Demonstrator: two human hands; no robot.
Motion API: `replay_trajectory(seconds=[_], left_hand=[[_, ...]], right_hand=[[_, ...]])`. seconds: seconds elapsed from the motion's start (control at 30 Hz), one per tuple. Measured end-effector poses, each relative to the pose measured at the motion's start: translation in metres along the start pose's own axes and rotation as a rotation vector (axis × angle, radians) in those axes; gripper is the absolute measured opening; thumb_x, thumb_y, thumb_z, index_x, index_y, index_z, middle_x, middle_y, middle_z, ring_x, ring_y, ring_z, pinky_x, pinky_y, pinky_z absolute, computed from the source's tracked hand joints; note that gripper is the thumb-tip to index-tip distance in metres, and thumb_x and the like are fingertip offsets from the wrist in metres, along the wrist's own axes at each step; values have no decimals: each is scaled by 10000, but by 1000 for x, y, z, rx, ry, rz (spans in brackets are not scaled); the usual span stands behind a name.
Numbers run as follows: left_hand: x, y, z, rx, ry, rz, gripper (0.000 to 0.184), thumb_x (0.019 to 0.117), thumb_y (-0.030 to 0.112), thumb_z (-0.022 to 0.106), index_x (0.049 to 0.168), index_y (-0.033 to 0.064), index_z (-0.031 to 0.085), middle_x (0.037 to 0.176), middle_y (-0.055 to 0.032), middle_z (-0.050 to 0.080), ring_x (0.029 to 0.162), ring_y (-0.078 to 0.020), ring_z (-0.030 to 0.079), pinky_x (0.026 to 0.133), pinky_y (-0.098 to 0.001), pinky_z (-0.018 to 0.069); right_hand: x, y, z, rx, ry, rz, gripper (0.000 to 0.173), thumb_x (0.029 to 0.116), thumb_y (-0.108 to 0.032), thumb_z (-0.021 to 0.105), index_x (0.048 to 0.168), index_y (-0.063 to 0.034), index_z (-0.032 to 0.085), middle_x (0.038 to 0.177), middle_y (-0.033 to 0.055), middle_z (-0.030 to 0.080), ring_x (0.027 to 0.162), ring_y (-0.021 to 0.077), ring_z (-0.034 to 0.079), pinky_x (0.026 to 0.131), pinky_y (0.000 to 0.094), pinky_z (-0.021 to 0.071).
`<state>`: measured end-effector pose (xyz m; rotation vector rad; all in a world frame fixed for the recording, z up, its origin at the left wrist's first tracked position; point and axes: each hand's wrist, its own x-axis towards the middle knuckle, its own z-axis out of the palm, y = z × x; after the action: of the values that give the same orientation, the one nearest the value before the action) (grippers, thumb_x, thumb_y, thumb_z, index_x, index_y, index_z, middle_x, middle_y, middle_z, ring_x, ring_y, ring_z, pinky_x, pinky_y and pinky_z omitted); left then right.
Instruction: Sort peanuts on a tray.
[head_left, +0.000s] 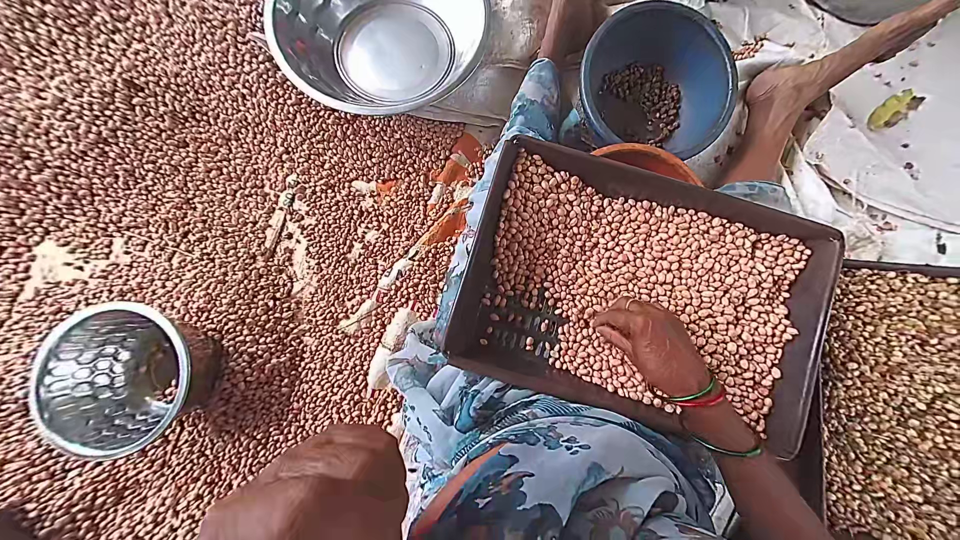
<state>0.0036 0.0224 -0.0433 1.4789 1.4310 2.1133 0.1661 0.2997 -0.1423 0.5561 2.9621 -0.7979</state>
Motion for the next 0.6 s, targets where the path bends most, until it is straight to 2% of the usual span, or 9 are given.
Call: replay_trajectory(seconds=[0.07,0.2,0.27,0.37,0.4,0.47,0.5,0.57,0.6], left_hand=[[-6,-10,0,65,72,-33,288,1077,305,496,880,127,609,782,65,619,709,3,620,643,-124,498],[-9,-21,0,41,142,-53,242,1065,330,526,943,160,648,805,112,636,696,46,599,609,-95,465],[-6,-21,3,64,179,-59,248,1058,358,533,943,175,656,795,129,638,678,60,589,593,-87,455],[-3,-24,7,80,196,-70,254,1057,377,529,946,191,661,781,140,631,652,68,571,562,-83,438],[-2,-25,8,75,198,-71,253,1056,375,530,948,192,666,789,142,640,656,70,576,566,-81,442],[0,-25,9,85,193,-71,244,1059,367,526,954,196,664,800,148,641,666,77,573,579,-78,441],[0,-25,9,101,190,-71,241,1061,366,522,957,199,661,798,152,633,666,80,567,581,-76,439],[-1,-24,9,133,202,-78,230,1061,365,523,975,213,673,810,161,639,678,83,572,588,-75,441],[-2,-25,8,143,213,-86,223,1060,362,525,989,222,684,824,169,653,688,86,582,594,-73,447]], right_hand=[[-8,2,5,3,-16,-19,127,929,-59,677,953,-18,794,930,211,745,882,405,724,792,593,531],[-20,2,29,-170,145,-154,120,912,-60,670,901,11,767,860,222,728,776,404,723,670,538,539],[-19,0,34,-235,176,-186,120,904,-39,664,914,46,748,853,243,719,737,410,719,624,519,540],[-12,-2,30,-261,87,-198,85,888,-4,646,858,55,700,790,244,688,696,409,709,599,500,540],[-8,-3,23,-236,-3,-180,92,899,-2,637,853,55,692,780,244,682,709,414,709,621,512,540],[7,-5,-3,-133,-237,-71,147,964,-29,606,942,52,726,859,245,691,839,427,701,748,553,523],[13,-2,-13,-119,-260,-55,150,971,-49,628,966,38,750,880,236,707,856,421,707,760,560,536],[19,8,-23,-131,-162,-114,82,917,-42,707,898,16,762,828,210,704,778,396,709,679,542,548],[19,10,-24,-124,-146,-127,75,908,-43,719,893,13,768,819,208,704,770,395,708,672,540,546]])
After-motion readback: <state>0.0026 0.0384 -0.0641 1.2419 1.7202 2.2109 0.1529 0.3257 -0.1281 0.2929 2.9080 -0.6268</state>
